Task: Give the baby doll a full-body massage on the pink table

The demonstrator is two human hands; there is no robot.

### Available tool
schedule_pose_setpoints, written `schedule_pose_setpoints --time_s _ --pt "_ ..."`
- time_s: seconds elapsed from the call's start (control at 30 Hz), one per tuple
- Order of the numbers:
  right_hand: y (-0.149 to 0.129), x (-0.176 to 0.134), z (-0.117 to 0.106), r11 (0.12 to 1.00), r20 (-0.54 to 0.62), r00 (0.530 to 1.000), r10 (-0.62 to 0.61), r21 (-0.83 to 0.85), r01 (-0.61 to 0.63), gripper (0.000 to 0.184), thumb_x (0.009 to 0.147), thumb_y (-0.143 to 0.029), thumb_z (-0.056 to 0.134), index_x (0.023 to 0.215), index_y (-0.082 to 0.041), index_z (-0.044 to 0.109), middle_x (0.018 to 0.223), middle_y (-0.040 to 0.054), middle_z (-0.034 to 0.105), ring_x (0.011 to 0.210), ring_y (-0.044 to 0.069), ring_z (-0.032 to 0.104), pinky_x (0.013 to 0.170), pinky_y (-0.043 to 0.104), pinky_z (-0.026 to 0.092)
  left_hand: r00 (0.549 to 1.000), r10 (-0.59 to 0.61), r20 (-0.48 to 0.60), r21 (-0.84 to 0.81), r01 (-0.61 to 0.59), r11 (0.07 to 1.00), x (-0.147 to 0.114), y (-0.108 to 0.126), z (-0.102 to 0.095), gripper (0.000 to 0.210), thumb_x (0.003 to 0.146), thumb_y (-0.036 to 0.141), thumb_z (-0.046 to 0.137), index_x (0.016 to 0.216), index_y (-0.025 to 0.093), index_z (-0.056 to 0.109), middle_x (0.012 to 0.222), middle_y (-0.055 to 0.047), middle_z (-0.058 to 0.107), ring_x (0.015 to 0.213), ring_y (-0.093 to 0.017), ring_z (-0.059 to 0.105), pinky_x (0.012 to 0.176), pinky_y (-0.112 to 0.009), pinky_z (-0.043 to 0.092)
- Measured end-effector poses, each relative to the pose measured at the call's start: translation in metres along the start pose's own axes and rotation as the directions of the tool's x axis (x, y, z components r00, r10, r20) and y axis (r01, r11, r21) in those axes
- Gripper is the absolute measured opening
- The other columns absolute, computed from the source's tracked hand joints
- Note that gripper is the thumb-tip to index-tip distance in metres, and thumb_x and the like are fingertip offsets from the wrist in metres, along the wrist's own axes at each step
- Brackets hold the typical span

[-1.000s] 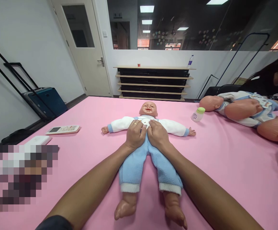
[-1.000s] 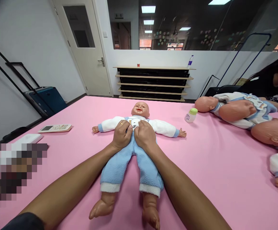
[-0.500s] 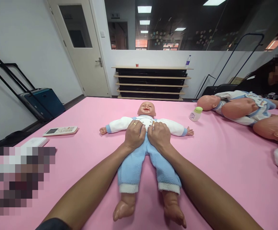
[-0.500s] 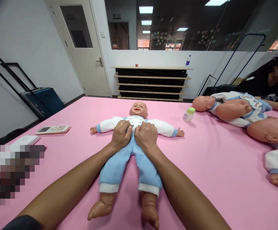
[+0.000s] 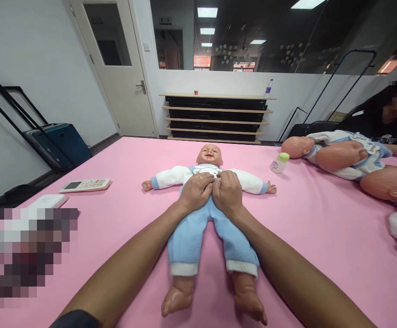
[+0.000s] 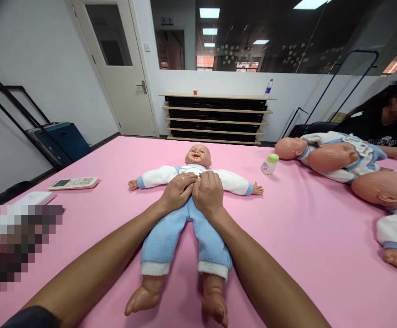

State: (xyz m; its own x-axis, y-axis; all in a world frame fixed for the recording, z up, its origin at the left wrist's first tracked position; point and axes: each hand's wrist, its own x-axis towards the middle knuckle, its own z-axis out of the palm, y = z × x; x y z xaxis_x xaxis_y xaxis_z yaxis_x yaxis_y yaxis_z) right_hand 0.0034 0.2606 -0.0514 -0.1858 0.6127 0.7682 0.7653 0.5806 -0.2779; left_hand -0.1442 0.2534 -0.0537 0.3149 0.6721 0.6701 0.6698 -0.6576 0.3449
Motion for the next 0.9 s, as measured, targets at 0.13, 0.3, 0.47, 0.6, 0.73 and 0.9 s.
schedule_pose_setpoints --time_s 0.13,0.3,0.47,0.6,0.73,0.9 --pt "0.001 0.000 0.002 0.997 0.000 1.000 -0.020 0.069 0.020 0.015 0.092 -0.017 0.041 0.095 -0.016 0.056 0.095 0.0128 0.058 0.095 0.026 0.050 0.089 0.041 0.042 0.986 -0.155 -0.055 0.037 0.157 0.987 0.001 -0.012 0.008 0.030 0.093 0.021 0.050 0.117 0.021 0.066 0.129 -0.007 0.065 0.125 -0.022 0.056 0.112 -0.046 0.041" --pt "0.001 0.000 0.003 0.996 0.010 0.999 -0.036 0.085 0.035 0.016 0.093 -0.017 0.041 0.095 -0.016 0.056 0.096 0.0123 0.059 0.095 0.026 0.051 0.089 0.041 0.043 0.945 -0.293 -0.149 0.073 0.306 0.949 -0.003 -0.019 0.013 0.028 0.092 0.022 0.049 0.114 0.018 0.066 0.127 -0.011 0.065 0.123 -0.024 0.056 0.111 -0.047 0.041" --pt "0.001 0.001 0.003 0.994 0.011 1.000 -0.029 0.102 0.028 0.016 0.093 -0.017 0.041 0.095 -0.016 0.057 0.096 0.0123 0.059 0.096 0.025 0.051 0.090 0.041 0.043 0.918 -0.281 -0.280 0.110 0.321 0.941 -0.005 -0.013 0.010 0.014 0.089 0.018 0.049 0.093 0.020 0.063 0.101 -0.010 0.067 0.103 -0.026 0.060 0.096 -0.046 0.047" --pt "0.000 0.001 0.001 0.991 0.012 0.999 -0.053 0.127 0.051 0.018 0.093 -0.018 0.041 0.097 -0.016 0.058 0.096 0.0123 0.060 0.096 0.025 0.052 0.090 0.041 0.043 0.908 -0.246 -0.340 0.187 0.322 0.928 -0.006 -0.006 0.005 0.014 0.091 0.020 0.048 0.078 0.022 0.054 0.082 -0.008 0.058 0.087 -0.025 0.054 0.085 -0.044 0.045" --pt "-0.002 0.003 -0.002 0.965 0.062 0.983 -0.173 0.208 0.157 0.020 0.094 -0.018 0.042 0.101 -0.016 0.060 0.103 0.0120 0.062 0.100 0.024 0.054 0.093 0.040 0.044 0.912 -0.225 -0.344 0.221 0.311 0.924 -0.006 0.000 0.001 0.020 0.094 0.021 0.045 0.074 0.023 0.048 0.080 -0.008 0.054 0.084 -0.025 0.050 0.081 -0.043 0.042" --pt "-0.004 0.008 -0.003 0.922 0.235 0.921 -0.312 0.310 0.233 0.022 0.095 -0.018 0.042 0.099 -0.017 0.064 0.103 0.0091 0.066 0.098 0.021 0.058 0.091 0.036 0.046 0.939 -0.166 -0.300 0.169 0.224 0.960 -0.007 0.004 -0.002 0.021 0.098 0.023 0.039 0.078 0.022 0.048 0.083 -0.007 0.054 0.084 -0.023 0.050 0.082 -0.042 0.042"
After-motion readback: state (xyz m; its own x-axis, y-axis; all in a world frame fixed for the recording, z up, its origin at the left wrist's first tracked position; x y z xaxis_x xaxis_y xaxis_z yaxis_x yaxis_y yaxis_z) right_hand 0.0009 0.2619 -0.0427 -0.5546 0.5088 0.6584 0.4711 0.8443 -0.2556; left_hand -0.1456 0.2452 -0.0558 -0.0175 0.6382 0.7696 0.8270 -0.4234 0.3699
